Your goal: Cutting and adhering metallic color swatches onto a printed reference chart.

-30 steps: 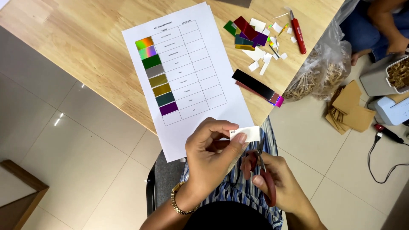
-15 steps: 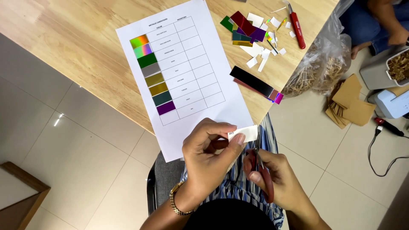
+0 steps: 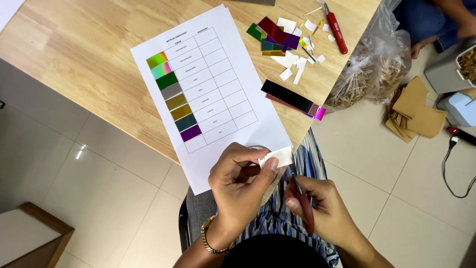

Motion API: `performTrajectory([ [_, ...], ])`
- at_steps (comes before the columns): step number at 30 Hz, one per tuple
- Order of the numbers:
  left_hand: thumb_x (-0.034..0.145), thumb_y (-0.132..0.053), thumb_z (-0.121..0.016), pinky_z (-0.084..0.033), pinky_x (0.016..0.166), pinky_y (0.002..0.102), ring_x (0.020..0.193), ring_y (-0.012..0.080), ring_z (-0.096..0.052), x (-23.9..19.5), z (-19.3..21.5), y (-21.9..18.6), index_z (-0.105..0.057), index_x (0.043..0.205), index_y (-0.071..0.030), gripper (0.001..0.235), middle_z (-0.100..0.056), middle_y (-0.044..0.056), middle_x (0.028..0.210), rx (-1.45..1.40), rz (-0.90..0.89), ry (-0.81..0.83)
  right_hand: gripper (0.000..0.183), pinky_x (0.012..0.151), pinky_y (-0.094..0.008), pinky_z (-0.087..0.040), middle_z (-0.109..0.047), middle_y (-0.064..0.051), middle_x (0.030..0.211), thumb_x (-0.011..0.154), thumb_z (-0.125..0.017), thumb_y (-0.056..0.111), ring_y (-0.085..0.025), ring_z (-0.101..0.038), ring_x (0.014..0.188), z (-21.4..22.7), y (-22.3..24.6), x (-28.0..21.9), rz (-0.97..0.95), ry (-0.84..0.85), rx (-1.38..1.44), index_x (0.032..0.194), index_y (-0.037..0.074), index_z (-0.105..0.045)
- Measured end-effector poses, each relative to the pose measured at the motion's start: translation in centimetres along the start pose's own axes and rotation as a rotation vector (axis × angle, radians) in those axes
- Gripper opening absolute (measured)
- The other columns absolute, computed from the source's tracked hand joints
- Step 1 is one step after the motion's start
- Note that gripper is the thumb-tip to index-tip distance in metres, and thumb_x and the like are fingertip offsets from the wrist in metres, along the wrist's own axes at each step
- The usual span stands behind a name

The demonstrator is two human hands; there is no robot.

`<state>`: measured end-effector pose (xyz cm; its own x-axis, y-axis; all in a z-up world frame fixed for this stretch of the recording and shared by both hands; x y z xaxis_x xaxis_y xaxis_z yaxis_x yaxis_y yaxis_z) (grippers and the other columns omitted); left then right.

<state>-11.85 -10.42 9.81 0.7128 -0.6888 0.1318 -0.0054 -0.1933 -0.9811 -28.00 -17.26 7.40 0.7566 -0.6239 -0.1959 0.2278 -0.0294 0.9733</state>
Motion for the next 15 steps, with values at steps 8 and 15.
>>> performTrajectory([
  [8,0.087,0.001,-0.078,-0.062,0.062,0.022,0.079,0.0144,-0.071,-0.1,-0.4,0.5,-0.069,0.1,-0.006,0.017,-0.067,0.009,0.09,-0.035,0.037,-0.015,0.039,0.049,-0.026,-0.035,-0.046,0.005,0.058,0.091,-0.071,0.038,-0.009,-0.038,0.053,0.2,-0.6,0.0,0.005,-0.039,0.006,0.068,0.011,-0.056],
  [15,0.088,-0.004,-0.078,-0.059,0.058,0.021,0.076,0.013,-0.07,0.1,-0.4,1.1,-0.068,0.1,-0.007,0.015,-0.068,0.008,0.088,-0.057,0.06,-0.013,0.037,0.051,-0.026,-0.035,-0.045,0.004,0.057,0.092,-0.073,0.026,-0.009,-0.039,0.053,0.2,-1.0,0.5,0.018,-0.05,-0.019,0.065,0.011,-0.053],
])
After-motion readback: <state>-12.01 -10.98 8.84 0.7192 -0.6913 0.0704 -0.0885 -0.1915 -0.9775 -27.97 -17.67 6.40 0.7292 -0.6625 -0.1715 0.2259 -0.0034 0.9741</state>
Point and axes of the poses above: each hand's wrist, its own x-axis towards the middle knuckle, its own z-axis out of the back of the hand, y = z × x, the point moved 1 cm from there along x, towards the middle knuckle
